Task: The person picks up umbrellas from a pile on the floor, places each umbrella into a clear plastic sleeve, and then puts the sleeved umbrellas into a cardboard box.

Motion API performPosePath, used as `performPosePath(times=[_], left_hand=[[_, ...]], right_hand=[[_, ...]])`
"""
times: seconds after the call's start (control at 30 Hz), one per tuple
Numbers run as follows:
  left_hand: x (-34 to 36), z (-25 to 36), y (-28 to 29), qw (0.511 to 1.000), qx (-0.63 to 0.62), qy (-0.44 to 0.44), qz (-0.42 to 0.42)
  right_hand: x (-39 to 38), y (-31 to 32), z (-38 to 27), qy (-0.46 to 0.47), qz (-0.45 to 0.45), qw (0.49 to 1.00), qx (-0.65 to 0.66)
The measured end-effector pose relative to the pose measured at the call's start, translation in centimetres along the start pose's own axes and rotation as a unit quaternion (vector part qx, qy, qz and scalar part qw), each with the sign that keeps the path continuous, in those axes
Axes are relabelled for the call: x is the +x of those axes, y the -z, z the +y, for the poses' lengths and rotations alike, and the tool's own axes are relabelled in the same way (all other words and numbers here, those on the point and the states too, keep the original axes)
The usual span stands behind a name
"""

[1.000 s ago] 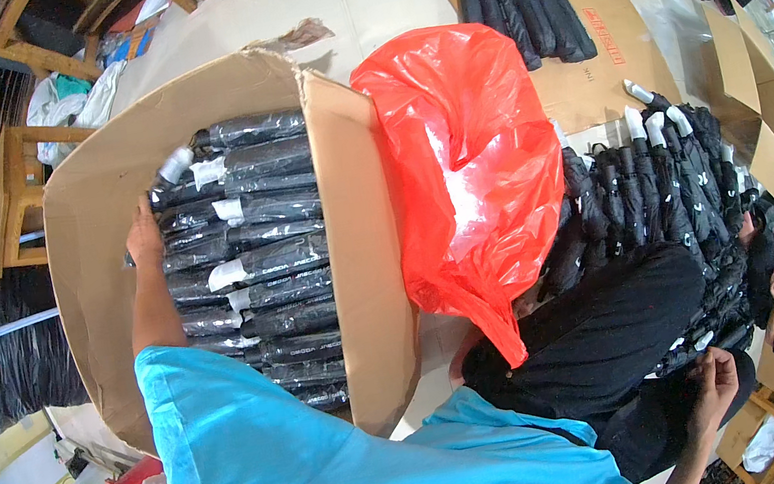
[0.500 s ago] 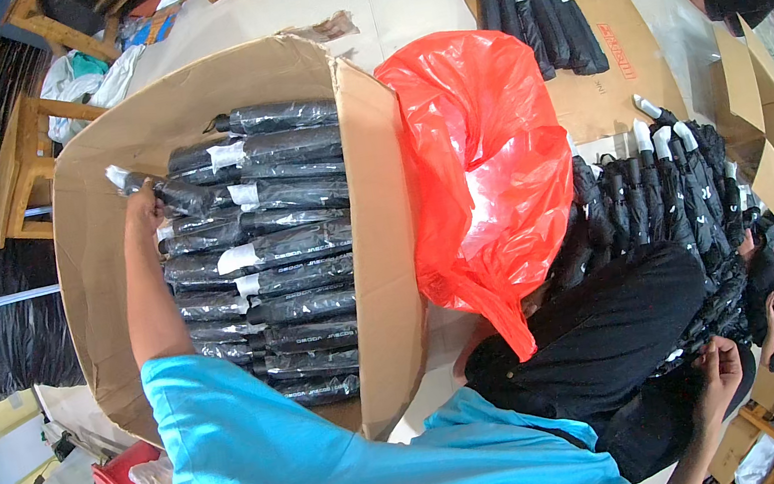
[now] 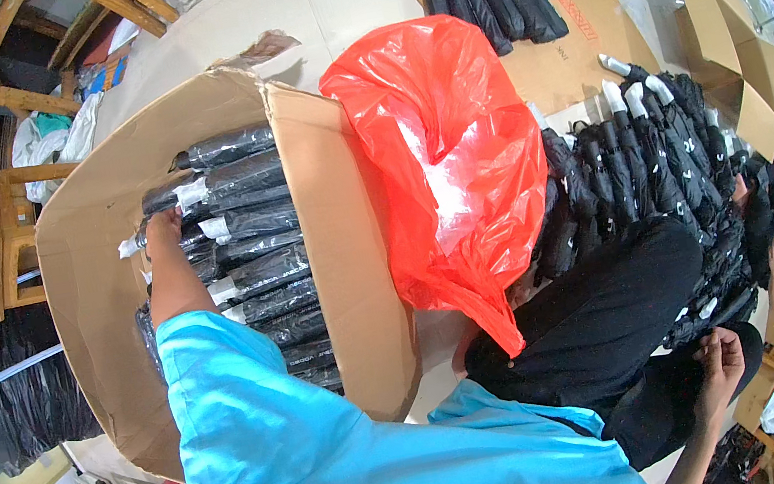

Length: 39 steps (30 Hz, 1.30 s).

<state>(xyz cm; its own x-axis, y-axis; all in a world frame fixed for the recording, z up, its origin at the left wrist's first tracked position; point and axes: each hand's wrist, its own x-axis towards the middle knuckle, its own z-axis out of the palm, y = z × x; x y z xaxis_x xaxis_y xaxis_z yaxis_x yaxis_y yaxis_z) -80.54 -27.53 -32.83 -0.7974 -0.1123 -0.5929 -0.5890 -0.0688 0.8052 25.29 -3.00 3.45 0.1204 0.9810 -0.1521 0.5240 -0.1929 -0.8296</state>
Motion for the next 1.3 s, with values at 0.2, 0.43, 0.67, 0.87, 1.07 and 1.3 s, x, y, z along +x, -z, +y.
performPosePath(times=[0.2,0.43,0.67,0.87,1.07,1.3], left_hand=[[-5.8,-0.7,0.1,0.99,0.14,-0.002,-0.008],[-13.9,3.5,2.0,0.811,0.574,-0.113,0.017],[-14.3,-0.2,3.6,0.628,0.706,-0.322,-0.064],[-16.7,1.1,4.0,0.642,0.656,-0.393,0.055],[-21.7,-1.2,5.3,0.63,0.679,-0.376,-0.023],[-28.5,-6.6,6.5,0.635,0.687,-0.341,-0.091]], right_hand=[[1.0,-0.7,0.0,-0.006,-0.043,0.999,-0.015],[2.8,-1.1,-0.8,0.032,-0.059,0.998,0.0],[4.3,-1.4,0.5,0.024,-0.062,0.998,-0.016],[5.3,-1.9,1.2,0.066,-0.093,0.993,-0.026],[5.8,-1.5,2.1,0.032,-0.086,0.995,0.032],[6.7,-1.5,4.0,0.064,-0.117,0.991,0.007]])
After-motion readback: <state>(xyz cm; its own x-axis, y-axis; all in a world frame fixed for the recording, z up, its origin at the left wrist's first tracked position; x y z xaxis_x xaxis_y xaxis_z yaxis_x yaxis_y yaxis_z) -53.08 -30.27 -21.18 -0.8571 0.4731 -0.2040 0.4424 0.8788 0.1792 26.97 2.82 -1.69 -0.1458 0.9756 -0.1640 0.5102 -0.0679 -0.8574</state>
